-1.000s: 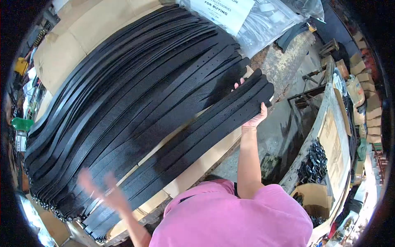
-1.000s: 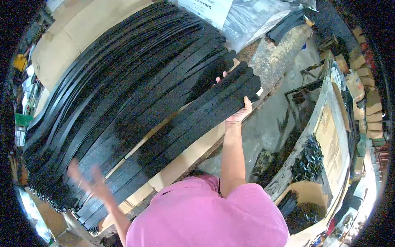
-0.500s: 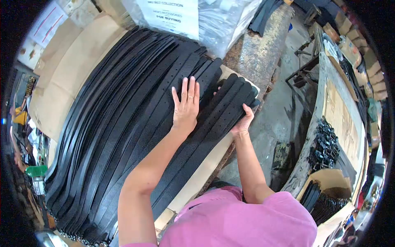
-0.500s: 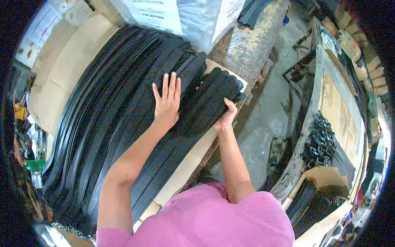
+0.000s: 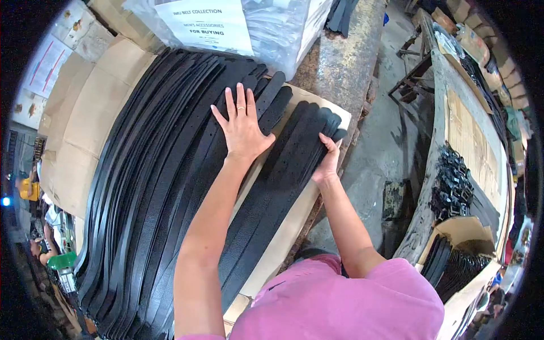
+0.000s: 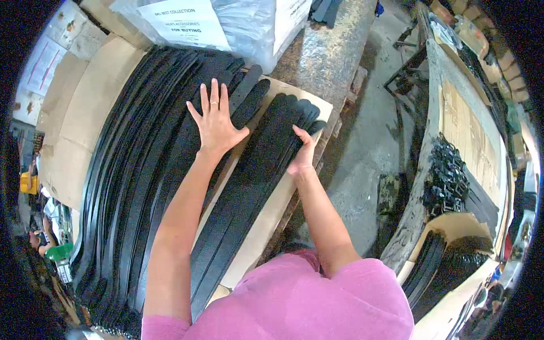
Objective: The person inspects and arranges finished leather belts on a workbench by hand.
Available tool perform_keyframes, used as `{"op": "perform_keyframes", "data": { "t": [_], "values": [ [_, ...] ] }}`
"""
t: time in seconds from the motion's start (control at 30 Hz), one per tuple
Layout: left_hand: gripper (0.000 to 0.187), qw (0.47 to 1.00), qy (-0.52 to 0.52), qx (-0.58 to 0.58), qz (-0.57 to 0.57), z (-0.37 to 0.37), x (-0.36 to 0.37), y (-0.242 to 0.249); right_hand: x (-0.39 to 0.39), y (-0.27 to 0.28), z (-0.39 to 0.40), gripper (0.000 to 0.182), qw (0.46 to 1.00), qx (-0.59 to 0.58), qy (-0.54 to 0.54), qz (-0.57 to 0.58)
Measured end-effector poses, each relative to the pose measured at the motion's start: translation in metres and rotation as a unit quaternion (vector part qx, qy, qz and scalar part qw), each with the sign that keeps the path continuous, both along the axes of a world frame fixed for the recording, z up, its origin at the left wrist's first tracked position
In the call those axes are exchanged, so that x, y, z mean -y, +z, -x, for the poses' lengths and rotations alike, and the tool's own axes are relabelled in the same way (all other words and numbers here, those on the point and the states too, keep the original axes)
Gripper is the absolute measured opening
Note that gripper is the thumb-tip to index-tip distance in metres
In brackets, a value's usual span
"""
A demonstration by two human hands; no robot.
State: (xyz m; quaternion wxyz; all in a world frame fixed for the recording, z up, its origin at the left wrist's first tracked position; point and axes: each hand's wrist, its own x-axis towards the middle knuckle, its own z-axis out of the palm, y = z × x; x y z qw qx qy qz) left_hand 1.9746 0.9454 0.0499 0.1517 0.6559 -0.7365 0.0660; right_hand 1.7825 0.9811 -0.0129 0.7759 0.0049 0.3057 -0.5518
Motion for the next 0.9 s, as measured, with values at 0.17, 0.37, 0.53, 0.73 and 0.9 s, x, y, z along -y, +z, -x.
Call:
{"op": "perform_keyframes", "data": {
  "t": [0.17, 0.37, 0.53, 0.73, 0.9],
  "values": [
    [0.105, 1.000, -0.006, -0.017, 0.023, -0.002, 0.000, -0.002, 0.014, -0.001, -0.011, 0.039, 1.000, -0.014, 0.021, -0.019],
    [0.107, 0.999, -0.009, -0.024, 0.030, -0.003, -0.001, -0.006, 0.021, 0.019, -0.017, 0.046, 0.997, -0.064, 0.042, 0.016],
    [0.110, 0.999, -0.010, -0.008, 0.041, -0.003, -0.002, -0.008, 0.054, 0.002, 0.002, 0.039, 0.992, -0.101, -0.043, 0.057],
    [0.115, 1.000, 0.005, 0.021, 0.018, 0.001, -0.001, -0.006, 0.076, 0.010, 0.035, 0.030, 0.986, -0.149, 0.026, 0.076],
    [0.117, 0.998, -0.026, 0.038, -0.049, -0.003, -0.004, 0.008, 0.078, 0.017, 0.036, 0.030, 0.973, -0.188, 0.105, 0.085]
  ]
}}
